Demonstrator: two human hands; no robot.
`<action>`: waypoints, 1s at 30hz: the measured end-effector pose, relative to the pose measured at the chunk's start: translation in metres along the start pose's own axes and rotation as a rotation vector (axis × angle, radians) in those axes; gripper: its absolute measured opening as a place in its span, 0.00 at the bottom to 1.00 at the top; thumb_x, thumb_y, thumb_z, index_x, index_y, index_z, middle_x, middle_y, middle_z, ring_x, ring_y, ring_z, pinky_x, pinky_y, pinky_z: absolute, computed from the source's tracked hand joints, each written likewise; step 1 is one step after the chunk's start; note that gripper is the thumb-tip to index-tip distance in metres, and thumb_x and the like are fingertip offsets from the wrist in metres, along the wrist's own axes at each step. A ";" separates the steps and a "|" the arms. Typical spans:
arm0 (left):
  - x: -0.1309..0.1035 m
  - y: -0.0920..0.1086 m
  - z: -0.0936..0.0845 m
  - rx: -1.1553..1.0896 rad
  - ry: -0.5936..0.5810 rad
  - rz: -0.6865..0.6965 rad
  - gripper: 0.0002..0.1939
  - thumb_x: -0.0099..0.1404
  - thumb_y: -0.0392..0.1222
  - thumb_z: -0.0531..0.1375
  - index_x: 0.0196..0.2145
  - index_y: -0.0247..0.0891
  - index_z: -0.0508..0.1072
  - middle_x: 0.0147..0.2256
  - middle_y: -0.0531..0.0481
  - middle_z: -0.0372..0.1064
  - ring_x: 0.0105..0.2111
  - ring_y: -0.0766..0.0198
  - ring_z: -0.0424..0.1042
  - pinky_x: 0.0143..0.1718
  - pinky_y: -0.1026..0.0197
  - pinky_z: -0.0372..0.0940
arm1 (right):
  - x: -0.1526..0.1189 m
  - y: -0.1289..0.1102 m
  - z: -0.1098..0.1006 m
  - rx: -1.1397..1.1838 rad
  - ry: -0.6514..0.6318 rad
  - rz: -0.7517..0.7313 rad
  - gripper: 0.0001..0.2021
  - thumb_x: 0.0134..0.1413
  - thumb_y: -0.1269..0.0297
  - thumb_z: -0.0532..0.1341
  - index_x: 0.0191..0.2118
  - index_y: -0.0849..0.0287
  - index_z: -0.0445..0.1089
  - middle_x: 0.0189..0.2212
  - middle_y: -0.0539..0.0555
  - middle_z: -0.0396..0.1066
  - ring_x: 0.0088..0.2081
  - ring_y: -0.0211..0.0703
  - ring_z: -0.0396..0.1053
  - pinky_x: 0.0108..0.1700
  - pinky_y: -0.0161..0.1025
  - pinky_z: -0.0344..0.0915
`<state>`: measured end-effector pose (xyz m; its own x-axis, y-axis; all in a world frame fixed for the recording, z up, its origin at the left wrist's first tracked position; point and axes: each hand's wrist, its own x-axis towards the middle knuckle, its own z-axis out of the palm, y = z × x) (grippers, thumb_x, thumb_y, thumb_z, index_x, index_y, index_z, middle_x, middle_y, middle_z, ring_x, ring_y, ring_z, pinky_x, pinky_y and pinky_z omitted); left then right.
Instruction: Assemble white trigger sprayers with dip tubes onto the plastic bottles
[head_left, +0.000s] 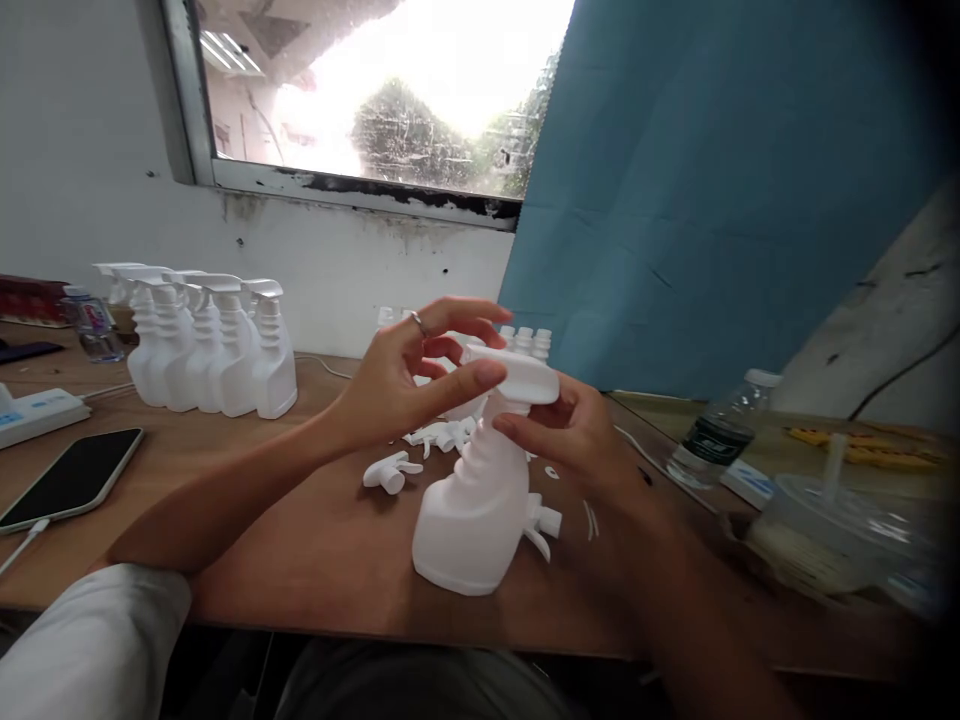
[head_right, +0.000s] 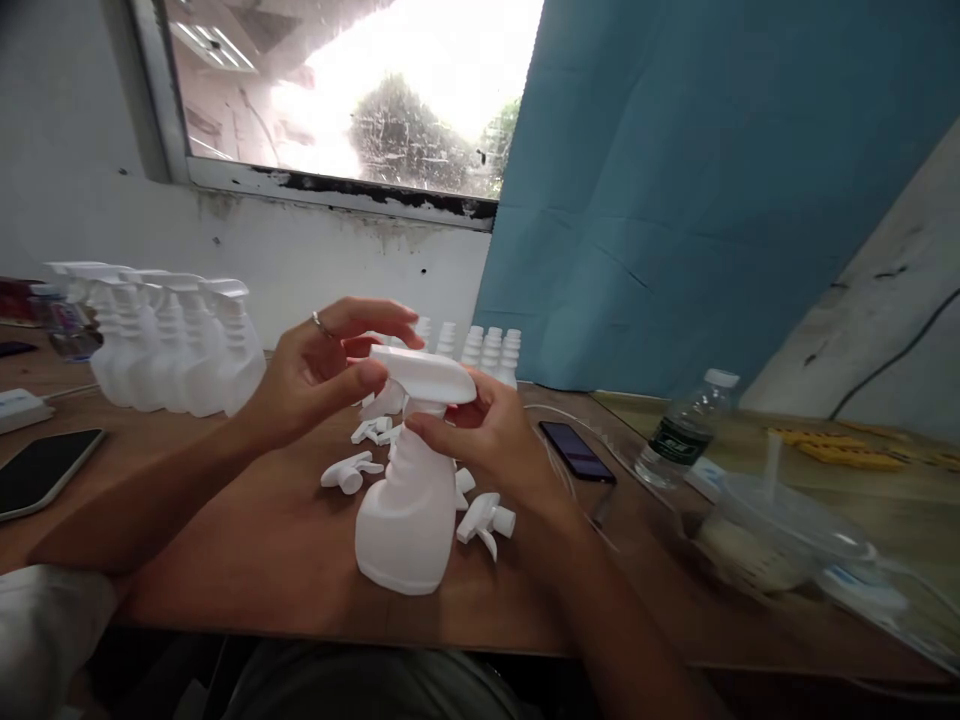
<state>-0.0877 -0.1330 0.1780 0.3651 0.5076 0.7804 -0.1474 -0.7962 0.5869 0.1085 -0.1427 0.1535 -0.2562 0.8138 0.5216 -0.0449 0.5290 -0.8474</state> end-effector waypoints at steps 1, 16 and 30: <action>0.002 0.004 0.002 0.031 -0.013 -0.015 0.19 0.59 0.52 0.65 0.44 0.38 0.73 0.40 0.47 0.72 0.34 0.65 0.72 0.30 0.66 0.68 | 0.000 0.001 0.001 0.025 -0.003 0.006 0.17 0.42 0.62 0.73 0.40 0.58 0.72 0.32 0.52 0.74 0.34 0.42 0.73 0.35 0.38 0.71; 0.005 -0.003 -0.005 0.004 -0.050 -0.048 0.16 0.61 0.50 0.65 0.38 0.33 0.74 0.32 0.48 0.71 0.26 0.69 0.71 0.28 0.65 0.69 | -0.015 0.029 0.022 0.419 -0.114 0.000 0.13 0.54 0.59 0.65 0.42 0.60 0.69 0.33 0.55 0.73 0.31 0.44 0.73 0.33 0.42 0.71; 0.003 -0.003 -0.008 -0.038 -0.081 -0.066 0.14 0.62 0.48 0.65 0.39 0.33 0.74 0.30 0.49 0.68 0.25 0.68 0.71 0.26 0.66 0.68 | -0.013 0.022 0.030 0.356 -0.137 -0.039 0.15 0.55 0.49 0.62 0.34 0.58 0.68 0.26 0.52 0.69 0.26 0.41 0.68 0.31 0.43 0.69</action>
<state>-0.0935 -0.1259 0.1805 0.4482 0.5290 0.7206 -0.1548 -0.7480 0.6454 0.0814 -0.1487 0.1251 -0.3733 0.7425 0.5562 -0.3836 0.4224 -0.8213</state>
